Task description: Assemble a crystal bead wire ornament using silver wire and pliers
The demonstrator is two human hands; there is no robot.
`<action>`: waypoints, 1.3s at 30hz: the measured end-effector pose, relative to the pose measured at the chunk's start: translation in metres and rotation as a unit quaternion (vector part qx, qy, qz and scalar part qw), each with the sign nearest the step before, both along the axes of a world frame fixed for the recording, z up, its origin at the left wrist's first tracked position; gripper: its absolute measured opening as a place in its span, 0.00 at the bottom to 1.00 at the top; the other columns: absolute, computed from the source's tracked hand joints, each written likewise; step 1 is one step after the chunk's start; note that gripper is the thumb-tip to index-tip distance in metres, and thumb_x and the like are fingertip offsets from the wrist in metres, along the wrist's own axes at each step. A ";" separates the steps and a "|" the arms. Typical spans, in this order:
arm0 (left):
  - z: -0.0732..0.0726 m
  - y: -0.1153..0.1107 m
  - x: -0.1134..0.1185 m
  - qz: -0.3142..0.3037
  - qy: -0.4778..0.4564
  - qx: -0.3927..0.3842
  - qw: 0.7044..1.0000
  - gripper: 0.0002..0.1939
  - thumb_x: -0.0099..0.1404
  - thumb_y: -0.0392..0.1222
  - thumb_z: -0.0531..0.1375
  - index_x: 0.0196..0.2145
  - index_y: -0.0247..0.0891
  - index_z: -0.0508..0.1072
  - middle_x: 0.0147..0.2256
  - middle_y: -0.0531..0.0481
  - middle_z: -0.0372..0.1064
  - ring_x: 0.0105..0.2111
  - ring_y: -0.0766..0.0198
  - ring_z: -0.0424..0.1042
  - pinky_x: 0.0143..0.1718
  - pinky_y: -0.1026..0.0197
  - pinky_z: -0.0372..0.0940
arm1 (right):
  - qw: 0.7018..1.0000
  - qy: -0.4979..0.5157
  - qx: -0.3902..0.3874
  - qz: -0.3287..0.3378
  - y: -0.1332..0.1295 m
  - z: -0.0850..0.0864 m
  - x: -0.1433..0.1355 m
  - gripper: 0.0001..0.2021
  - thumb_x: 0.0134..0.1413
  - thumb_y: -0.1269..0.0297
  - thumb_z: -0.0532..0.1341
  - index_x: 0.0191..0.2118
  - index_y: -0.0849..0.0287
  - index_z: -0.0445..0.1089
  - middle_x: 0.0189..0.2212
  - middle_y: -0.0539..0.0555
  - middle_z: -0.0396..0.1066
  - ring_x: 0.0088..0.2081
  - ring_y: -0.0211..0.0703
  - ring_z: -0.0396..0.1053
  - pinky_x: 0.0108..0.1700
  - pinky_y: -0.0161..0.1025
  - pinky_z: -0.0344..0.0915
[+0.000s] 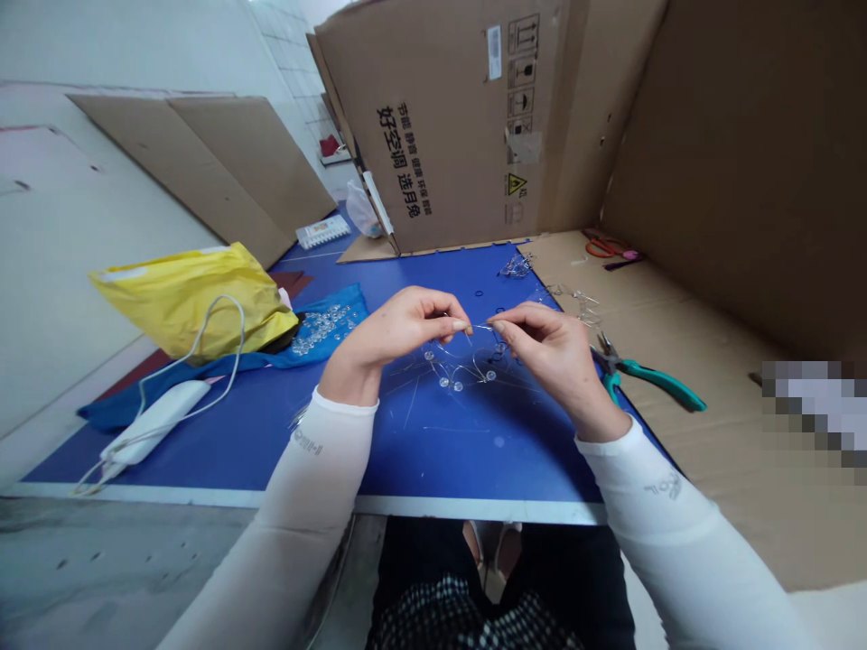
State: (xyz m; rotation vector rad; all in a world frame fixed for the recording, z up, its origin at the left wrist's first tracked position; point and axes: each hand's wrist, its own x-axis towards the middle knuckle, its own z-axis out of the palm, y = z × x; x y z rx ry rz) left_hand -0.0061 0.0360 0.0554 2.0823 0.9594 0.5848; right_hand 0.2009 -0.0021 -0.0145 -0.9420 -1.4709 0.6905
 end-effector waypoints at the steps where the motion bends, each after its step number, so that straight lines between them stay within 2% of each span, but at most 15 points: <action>1: -0.001 0.000 0.000 -0.001 -0.002 -0.004 1.000 0.07 0.64 0.34 0.59 0.33 0.32 0.78 0.26 0.51 0.72 0.26 0.70 0.67 0.30 0.67 0.62 | 1.000 -0.001 0.000 0.004 0.000 0.000 0.000 0.04 0.54 0.61 0.69 0.33 0.53 0.81 0.28 0.49 0.75 0.25 0.36 0.66 0.29 0.39 0.62; 8: -0.002 0.002 0.001 -0.021 -0.037 -0.029 0.999 0.08 0.67 0.34 0.57 0.33 0.32 0.76 0.25 0.52 0.71 0.27 0.71 0.68 0.33 0.67 0.64 | 1.000 0.011 -0.017 0.019 0.002 0.000 0.001 0.04 0.54 0.61 0.69 0.33 0.53 0.81 0.27 0.49 0.74 0.24 0.35 0.65 0.28 0.38 0.61; 14: -0.004 0.001 0.001 -0.036 -0.069 -0.008 0.997 0.05 0.68 0.32 0.55 0.41 0.35 0.69 0.26 0.55 0.70 0.28 0.71 0.70 0.33 0.66 0.64 | 0.999 0.026 -0.038 0.013 0.002 0.001 -0.001 0.04 0.52 0.62 0.69 0.32 0.54 0.81 0.24 0.48 0.73 0.22 0.34 0.64 0.27 0.38 0.60; 18: -0.005 0.001 -0.001 -0.039 -0.077 0.003 0.996 0.02 0.68 0.33 0.55 0.38 0.37 0.64 0.24 0.56 0.71 0.26 0.71 0.69 0.33 0.66 0.64 | 0.997 0.034 -0.070 0.029 0.003 0.000 0.000 0.04 0.52 0.62 0.69 0.31 0.55 0.81 0.22 0.47 0.72 0.22 0.34 0.64 0.26 0.37 0.60; 27: -0.003 -0.002 0.000 -0.084 -0.062 -0.030 0.994 0.05 0.70 0.40 0.57 0.36 0.37 0.65 0.24 0.54 0.70 0.25 0.71 0.68 0.29 0.66 0.61 | 0.972 0.116 -0.160 0.124 0.008 -0.004 0.005 0.10 0.44 0.55 0.74 0.30 0.56 0.82 0.20 0.50 0.71 0.22 0.35 0.64 0.24 0.37 0.60; 34: -0.005 -0.001 0.000 -0.083 -0.095 -0.069 0.990 0.08 0.71 0.44 0.57 0.36 0.37 0.64 0.24 0.53 0.72 0.24 0.71 0.67 0.27 0.66 0.59 | 0.964 0.136 -0.181 0.140 0.008 -0.004 0.003 0.14 0.41 0.52 0.76 0.30 0.56 0.82 0.20 0.51 0.72 0.21 0.35 0.64 0.23 0.37 0.61; 39: -0.005 -0.003 0.002 -0.067 -0.092 -0.067 0.991 0.08 0.71 0.44 0.56 0.36 0.37 0.65 0.23 0.53 0.71 0.24 0.71 0.66 0.28 0.66 0.59 | 0.962 0.138 -0.187 0.143 0.006 -0.003 0.001 0.15 0.39 0.50 0.77 0.30 0.56 0.82 0.20 0.51 0.72 0.21 0.35 0.63 0.23 0.36 0.61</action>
